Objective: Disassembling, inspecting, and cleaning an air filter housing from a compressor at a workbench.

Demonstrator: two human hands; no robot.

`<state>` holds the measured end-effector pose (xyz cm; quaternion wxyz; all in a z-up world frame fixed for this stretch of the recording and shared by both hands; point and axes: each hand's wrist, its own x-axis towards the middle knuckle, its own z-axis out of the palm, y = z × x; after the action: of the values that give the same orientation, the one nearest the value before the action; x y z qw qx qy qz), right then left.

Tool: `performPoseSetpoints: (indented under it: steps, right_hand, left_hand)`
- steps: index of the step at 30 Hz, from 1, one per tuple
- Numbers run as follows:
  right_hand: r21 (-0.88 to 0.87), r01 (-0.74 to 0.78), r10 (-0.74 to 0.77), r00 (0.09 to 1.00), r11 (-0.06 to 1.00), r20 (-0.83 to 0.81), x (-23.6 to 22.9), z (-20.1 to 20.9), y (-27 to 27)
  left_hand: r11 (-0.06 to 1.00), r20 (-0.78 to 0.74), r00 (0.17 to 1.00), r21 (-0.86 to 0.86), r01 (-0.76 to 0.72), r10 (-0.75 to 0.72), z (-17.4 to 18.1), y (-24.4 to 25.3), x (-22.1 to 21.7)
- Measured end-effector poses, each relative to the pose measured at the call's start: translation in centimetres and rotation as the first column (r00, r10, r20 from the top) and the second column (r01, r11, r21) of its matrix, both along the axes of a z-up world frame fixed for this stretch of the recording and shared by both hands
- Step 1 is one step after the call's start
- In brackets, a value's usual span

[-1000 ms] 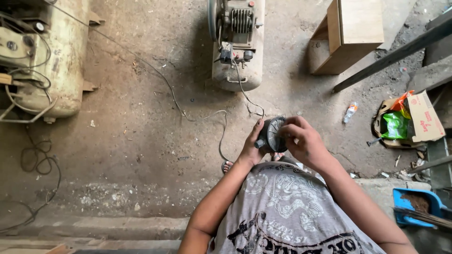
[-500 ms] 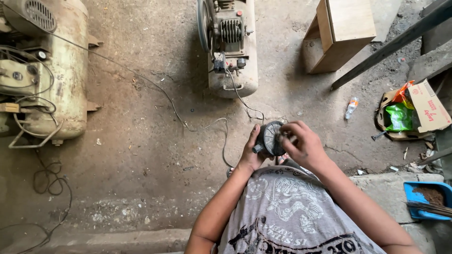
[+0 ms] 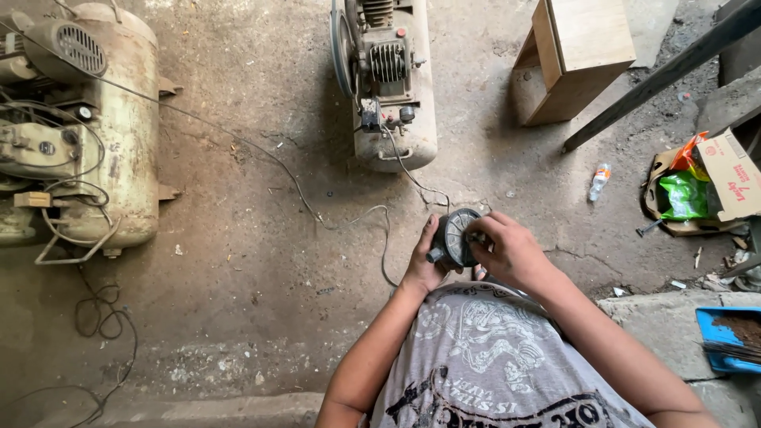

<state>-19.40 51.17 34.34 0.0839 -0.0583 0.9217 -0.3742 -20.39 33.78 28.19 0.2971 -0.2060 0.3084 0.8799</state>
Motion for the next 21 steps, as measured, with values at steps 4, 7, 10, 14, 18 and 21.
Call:
performPoseSetpoints:
  steps: [4, 7, 10, 14, 18, 21]
  right_hand:
    - [-0.050, 0.009, -0.007, 0.999, 0.999, 0.047, -0.4, 1.9, -0.3]
    - [-0.019, 0.098, -0.095, 0.986, 0.995, 0.141, -0.4, 0.6, -0.4]
    - [-0.066, 0.063, -0.059, 0.996, 0.996, 0.069, -0.2, 0.9, -1.1]
    - [-0.157, -0.027, 0.029, 1.000, 0.987, 0.006, -0.7, 4.6, -1.4]
    - [-0.051, 0.127, -0.127, 0.992, 0.991, 0.012, -0.5, 0.7, -0.5]
    - [-0.029, 0.100, -0.099, 0.995, 0.995, 0.012, 0.0, -0.4, -0.9]
  left_hand:
    - [1.000, 0.005, 1.000, 0.010, 0.001, -0.001, 2.1, -0.1, -0.1]
    - [1.000, 0.004, 1.000, 0.012, 0.016, -0.016, 0.9, -0.2, -0.3]
    - [1.000, 0.010, 1.000, 0.005, 0.023, -0.023, -1.1, -0.4, 0.0]
    - [1.000, 0.013, 1.000, 0.022, 0.005, -0.005, -0.9, -0.5, -0.2]
    - [0.999, -0.006, 1.000, 0.032, 0.008, -0.008, 1.6, -0.8, -0.3]
    - [0.999, -0.015, 1.000, 0.040, 0.023, -0.022, -0.2, -0.4, -0.2]
